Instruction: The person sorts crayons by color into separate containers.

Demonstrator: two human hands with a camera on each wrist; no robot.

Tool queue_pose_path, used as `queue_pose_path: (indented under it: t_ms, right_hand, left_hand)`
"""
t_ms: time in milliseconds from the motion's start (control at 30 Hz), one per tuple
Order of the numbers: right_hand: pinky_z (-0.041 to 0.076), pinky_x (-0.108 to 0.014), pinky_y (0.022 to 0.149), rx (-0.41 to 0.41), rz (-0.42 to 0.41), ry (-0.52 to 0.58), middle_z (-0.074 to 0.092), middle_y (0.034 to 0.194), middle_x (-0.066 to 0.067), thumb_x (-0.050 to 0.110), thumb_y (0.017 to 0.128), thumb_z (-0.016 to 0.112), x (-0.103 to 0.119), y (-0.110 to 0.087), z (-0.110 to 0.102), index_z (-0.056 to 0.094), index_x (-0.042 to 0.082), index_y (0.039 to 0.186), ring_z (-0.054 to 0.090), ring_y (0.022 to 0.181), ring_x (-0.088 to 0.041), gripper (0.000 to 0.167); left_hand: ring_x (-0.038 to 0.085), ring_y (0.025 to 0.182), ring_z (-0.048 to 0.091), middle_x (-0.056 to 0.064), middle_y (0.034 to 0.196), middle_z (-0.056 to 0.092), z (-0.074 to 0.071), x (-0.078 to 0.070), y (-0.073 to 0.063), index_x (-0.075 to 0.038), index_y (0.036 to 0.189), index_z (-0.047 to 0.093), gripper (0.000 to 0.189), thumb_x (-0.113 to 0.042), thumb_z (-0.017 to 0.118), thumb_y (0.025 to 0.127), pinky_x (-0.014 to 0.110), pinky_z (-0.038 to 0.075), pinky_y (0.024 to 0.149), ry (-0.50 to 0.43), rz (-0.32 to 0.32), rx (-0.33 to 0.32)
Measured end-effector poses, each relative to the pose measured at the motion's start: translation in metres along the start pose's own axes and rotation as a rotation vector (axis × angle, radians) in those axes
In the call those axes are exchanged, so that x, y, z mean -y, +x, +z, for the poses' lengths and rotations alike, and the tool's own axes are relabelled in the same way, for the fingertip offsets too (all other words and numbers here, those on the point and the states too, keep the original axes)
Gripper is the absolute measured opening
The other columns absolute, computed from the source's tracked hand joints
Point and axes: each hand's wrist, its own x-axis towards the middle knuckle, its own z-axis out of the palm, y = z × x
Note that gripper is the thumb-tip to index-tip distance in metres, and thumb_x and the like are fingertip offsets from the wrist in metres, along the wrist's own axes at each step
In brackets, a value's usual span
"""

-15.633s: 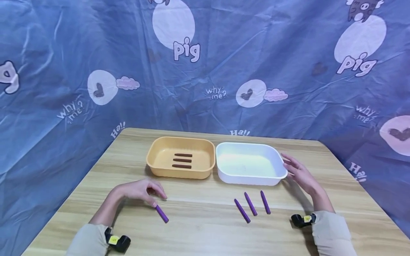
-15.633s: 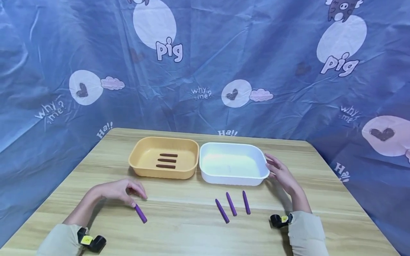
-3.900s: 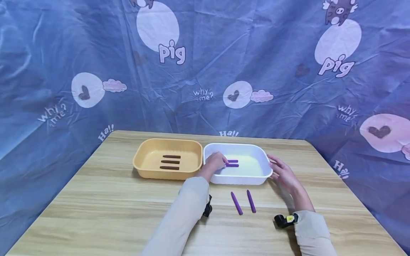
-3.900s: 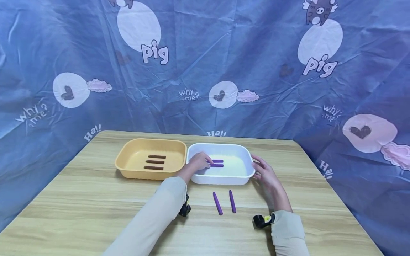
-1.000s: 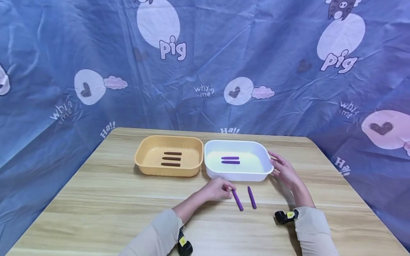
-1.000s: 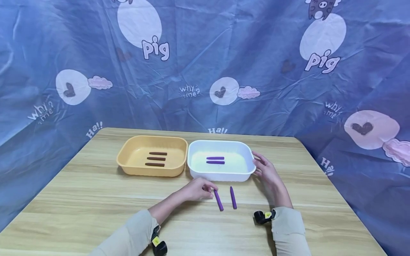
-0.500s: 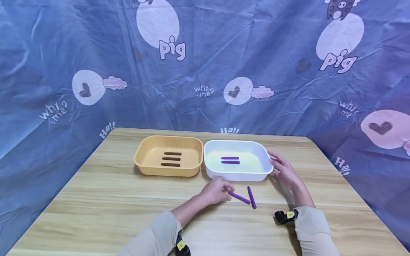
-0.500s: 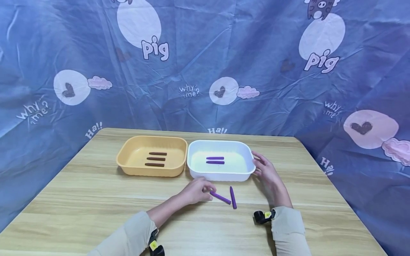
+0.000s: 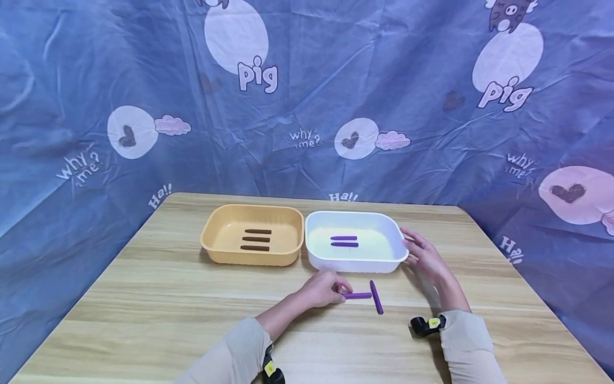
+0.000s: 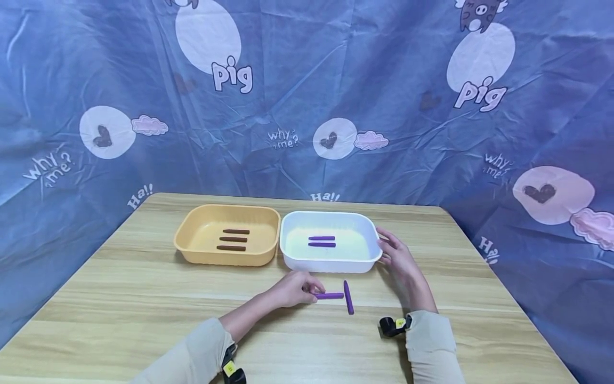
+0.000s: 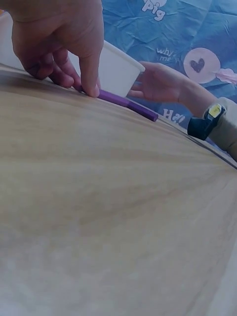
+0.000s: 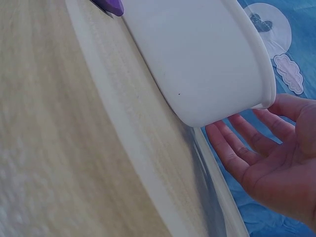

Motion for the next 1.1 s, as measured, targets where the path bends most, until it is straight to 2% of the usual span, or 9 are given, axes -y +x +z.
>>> queue_pose_path:
  t_ms: [100,300,500,600,733,933,1100]
  right_hand:
    - [0.049,-0.026,0.076,-0.002,0.003,-0.006,0.055,0.107,0.006,0.011,0.098,0.042,0.000,0.000,0.000,0.021,-0.002,0.142,0.058,0.088,-0.008,0.051]
    - [0.048,-0.027,0.078,-0.001,0.003,-0.039,0.053,0.110,0.003,0.014,0.098,0.044,0.001,0.000,0.000,0.018,-0.004,0.142,0.058,0.090,-0.010,0.054]
    - [0.048,-0.027,0.078,0.004,-0.002,-0.050,0.053,0.112,0.000,0.015,0.098,0.044,0.000,-0.002,0.000,0.020,-0.002,0.142,0.058,0.093,-0.013,0.053]
    - [0.048,-0.028,0.077,0.009,-0.002,-0.036,0.053,0.112,-0.002,0.014,0.098,0.043,0.000,-0.001,0.000,0.021,-0.001,0.142,0.057,0.093,-0.014,0.052]
    - [0.048,-0.028,0.078,0.010,-0.009,-0.028,0.054,0.112,-0.002,0.014,0.098,0.044,-0.001,-0.002,0.000,0.022,-0.001,0.142,0.057,0.093,-0.014,0.051]
    - [0.048,-0.028,0.079,0.004,-0.013,-0.029,0.054,0.112,0.000,0.014,0.098,0.044,-0.003,-0.002,0.000,0.023,-0.001,0.142,0.058,0.093,-0.012,0.050]
    - [0.048,-0.028,0.079,0.006,-0.020,-0.030,0.054,0.110,0.002,0.014,0.098,0.043,-0.002,-0.002,0.000,0.023,-0.001,0.142,0.058,0.092,-0.012,0.050]
  left_hand:
    - [-0.001,0.065,0.047,-0.016,0.065,0.053,-0.002,0.001,-0.001,-0.017,0.095,0.073,0.023,-0.010,0.076,0.073,0.015,0.037,0.064,0.008,0.015,0.032]
    - [-0.001,0.065,0.048,-0.015,0.066,0.054,-0.006,0.001,-0.005,-0.018,0.096,0.073,0.022,-0.010,0.074,0.075,0.016,0.038,0.064,0.000,-0.012,0.063]
    - [0.001,0.063,0.049,-0.014,0.068,0.055,-0.015,-0.004,-0.012,-0.020,0.094,0.073,0.022,-0.008,0.072,0.076,0.018,0.039,0.061,-0.068,-0.072,0.056]
    - [0.004,0.058,0.050,-0.011,0.070,0.057,-0.022,-0.006,-0.015,-0.020,0.094,0.073,0.021,-0.007,0.070,0.078,0.020,0.041,0.055,-0.109,-0.092,0.045]
    - [0.005,0.053,0.049,-0.010,0.074,0.058,-0.030,-0.010,-0.017,-0.021,0.096,0.073,0.019,-0.009,0.069,0.081,0.020,0.041,0.050,-0.109,-0.084,0.044]
    - [0.006,0.059,0.050,-0.011,0.078,0.058,-0.042,-0.018,-0.021,-0.022,0.100,0.072,0.022,-0.008,0.066,0.083,0.022,0.042,0.052,-0.133,-0.097,0.040]
    - [0.006,0.060,0.049,-0.011,0.074,0.056,-0.052,-0.026,-0.018,-0.020,0.101,0.072,0.021,-0.008,0.065,0.084,0.020,0.040,0.052,-0.158,-0.075,0.033]
